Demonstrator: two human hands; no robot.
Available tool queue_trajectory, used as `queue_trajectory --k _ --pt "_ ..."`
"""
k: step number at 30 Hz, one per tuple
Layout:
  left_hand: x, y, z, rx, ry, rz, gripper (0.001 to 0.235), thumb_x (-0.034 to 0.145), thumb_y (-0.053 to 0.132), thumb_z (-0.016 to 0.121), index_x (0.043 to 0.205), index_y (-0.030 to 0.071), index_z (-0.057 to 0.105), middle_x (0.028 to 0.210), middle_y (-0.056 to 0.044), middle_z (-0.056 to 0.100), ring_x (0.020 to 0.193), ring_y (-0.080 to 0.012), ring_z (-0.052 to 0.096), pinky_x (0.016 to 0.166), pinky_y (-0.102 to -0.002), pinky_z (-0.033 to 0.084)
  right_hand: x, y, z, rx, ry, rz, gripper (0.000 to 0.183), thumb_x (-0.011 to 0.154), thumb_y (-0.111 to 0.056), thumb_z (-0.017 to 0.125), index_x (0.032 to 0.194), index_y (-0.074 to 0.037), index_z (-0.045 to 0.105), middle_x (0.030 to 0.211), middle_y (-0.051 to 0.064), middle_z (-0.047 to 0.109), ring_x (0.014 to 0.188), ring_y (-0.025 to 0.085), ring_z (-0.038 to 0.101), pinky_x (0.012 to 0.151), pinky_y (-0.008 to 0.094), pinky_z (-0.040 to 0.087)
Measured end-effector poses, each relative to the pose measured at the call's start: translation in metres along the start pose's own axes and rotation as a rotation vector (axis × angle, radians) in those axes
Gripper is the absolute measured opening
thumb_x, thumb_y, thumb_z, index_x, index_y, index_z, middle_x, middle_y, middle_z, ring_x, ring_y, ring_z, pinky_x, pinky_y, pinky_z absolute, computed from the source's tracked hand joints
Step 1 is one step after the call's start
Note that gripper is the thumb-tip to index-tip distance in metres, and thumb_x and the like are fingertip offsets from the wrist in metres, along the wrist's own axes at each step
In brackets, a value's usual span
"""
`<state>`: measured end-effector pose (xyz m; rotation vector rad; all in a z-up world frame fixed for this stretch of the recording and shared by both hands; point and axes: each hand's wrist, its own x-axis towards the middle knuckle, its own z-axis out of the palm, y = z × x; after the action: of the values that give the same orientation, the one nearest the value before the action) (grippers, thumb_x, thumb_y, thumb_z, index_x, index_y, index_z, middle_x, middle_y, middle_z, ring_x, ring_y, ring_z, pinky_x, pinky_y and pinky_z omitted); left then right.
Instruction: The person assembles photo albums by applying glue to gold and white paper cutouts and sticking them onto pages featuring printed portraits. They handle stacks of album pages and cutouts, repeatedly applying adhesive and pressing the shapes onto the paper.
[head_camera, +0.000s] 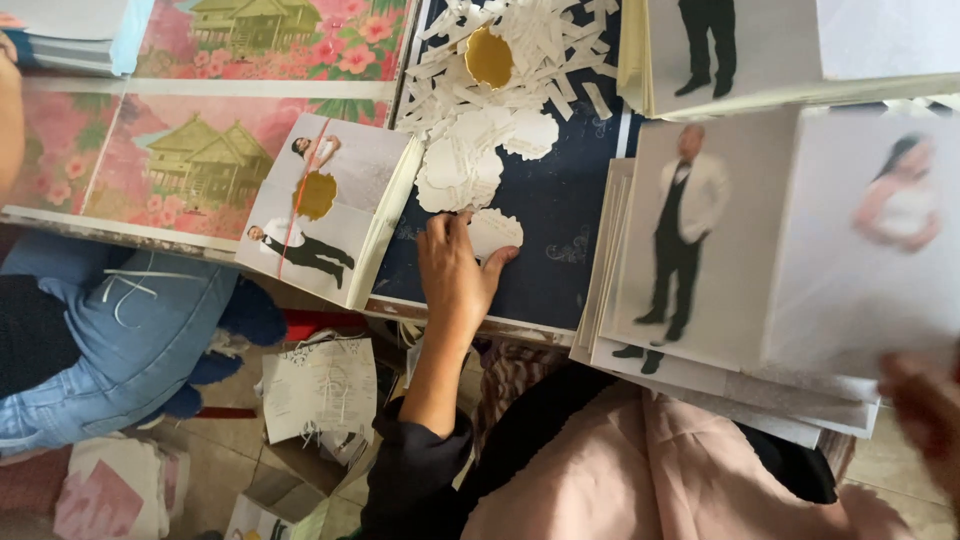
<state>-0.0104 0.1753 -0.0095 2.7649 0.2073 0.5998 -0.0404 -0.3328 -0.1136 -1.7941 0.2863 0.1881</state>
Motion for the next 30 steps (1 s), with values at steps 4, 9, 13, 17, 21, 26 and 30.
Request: queue_trajectory --k 4,9,13,17,21,26,30 --pt "0.008 -0.011 0.011 -0.169 -0.006 -0.059 0.038 0.067 0.020 0.084 0.086 0.011 0.053 0.091 -0.010 0.050 0.089 -0.0310 0.050 0.077 -0.039 0.040 -0.081 -0.103 0.069 -0.101 0.164 0.037 0.031 0.087 -0.019 0.065 0.106 -0.006 0.044 0.063 0.012 0.046 0.050 0.014 0.033 0.039 0.029 0.021" --pt "0.007 -0.008 0.008 -0.061 0.084 -0.003 0.030 0.071 0.024 0.082 0.086 0.009 0.060 0.091 -0.008 0.052 0.087 -0.0296 0.050 0.075 -0.040 0.041 -0.074 -0.101 0.067 -0.405 0.350 -0.263 0.058 0.084 -0.012 0.077 0.131 0.007 0.047 0.092 0.015 0.050 0.068 0.019 0.042 0.054 0.029 0.031" --pt "0.001 0.005 -0.002 -0.211 0.222 0.050 0.014 0.083 0.014 0.070 0.087 0.011 0.057 0.084 -0.007 0.053 0.082 -0.0285 0.053 0.072 -0.036 0.043 -0.081 -0.185 0.094 -1.175 0.290 -0.735 0.062 0.079 -0.047 0.067 0.135 -0.020 0.060 0.104 -0.002 0.068 0.090 0.022 0.065 0.070 0.033 0.055" --pt "0.000 0.057 -0.023 -0.382 0.273 0.003 0.019 0.087 0.023 0.067 0.084 0.008 0.056 0.074 -0.002 0.056 0.060 -0.0175 0.049 0.058 -0.031 0.041 -0.049 -0.167 0.123 -1.330 0.002 -0.267 0.077 0.069 -0.073 0.043 0.141 -0.049 0.030 0.096 -0.012 0.057 0.065 0.019 0.068 0.048 0.035 0.056" --pt "-0.011 0.131 -0.018 -1.018 -0.020 -0.147 0.016 0.087 0.020 0.061 0.095 0.006 0.063 0.068 -0.003 0.065 0.051 -0.0110 0.064 0.046 -0.022 0.056 -0.043 -0.157 0.124 -1.088 -0.098 -0.350 0.066 0.077 -0.048 0.057 0.139 -0.038 0.035 0.093 -0.003 0.055 0.063 0.025 0.064 0.047 0.039 0.051" --pt "-0.011 0.170 0.023 -1.192 -0.339 -0.150 0.019 0.088 0.022 0.058 0.084 0.003 0.063 0.068 -0.006 0.062 0.054 -0.0099 0.062 0.053 -0.023 0.055 -0.043 -0.167 0.110 -0.350 -0.019 -0.240 0.037 0.084 -0.023 0.060 0.121 -0.019 0.064 0.065 -0.003 0.040 0.050 0.009 0.027 0.049 0.021 0.028" --pt "-0.012 0.169 0.032 -1.068 -0.334 -0.111 0.022 0.088 0.021 0.060 0.071 0.007 0.061 0.060 -0.002 0.057 0.052 -0.0122 0.060 0.050 -0.026 0.048 -0.045 -0.182 0.121 -0.725 0.033 -0.559 0.050 0.092 -0.023 0.044 0.142 -0.024 0.042 0.094 0.004 0.061 0.072 0.027 0.062 0.064 0.037 0.047"
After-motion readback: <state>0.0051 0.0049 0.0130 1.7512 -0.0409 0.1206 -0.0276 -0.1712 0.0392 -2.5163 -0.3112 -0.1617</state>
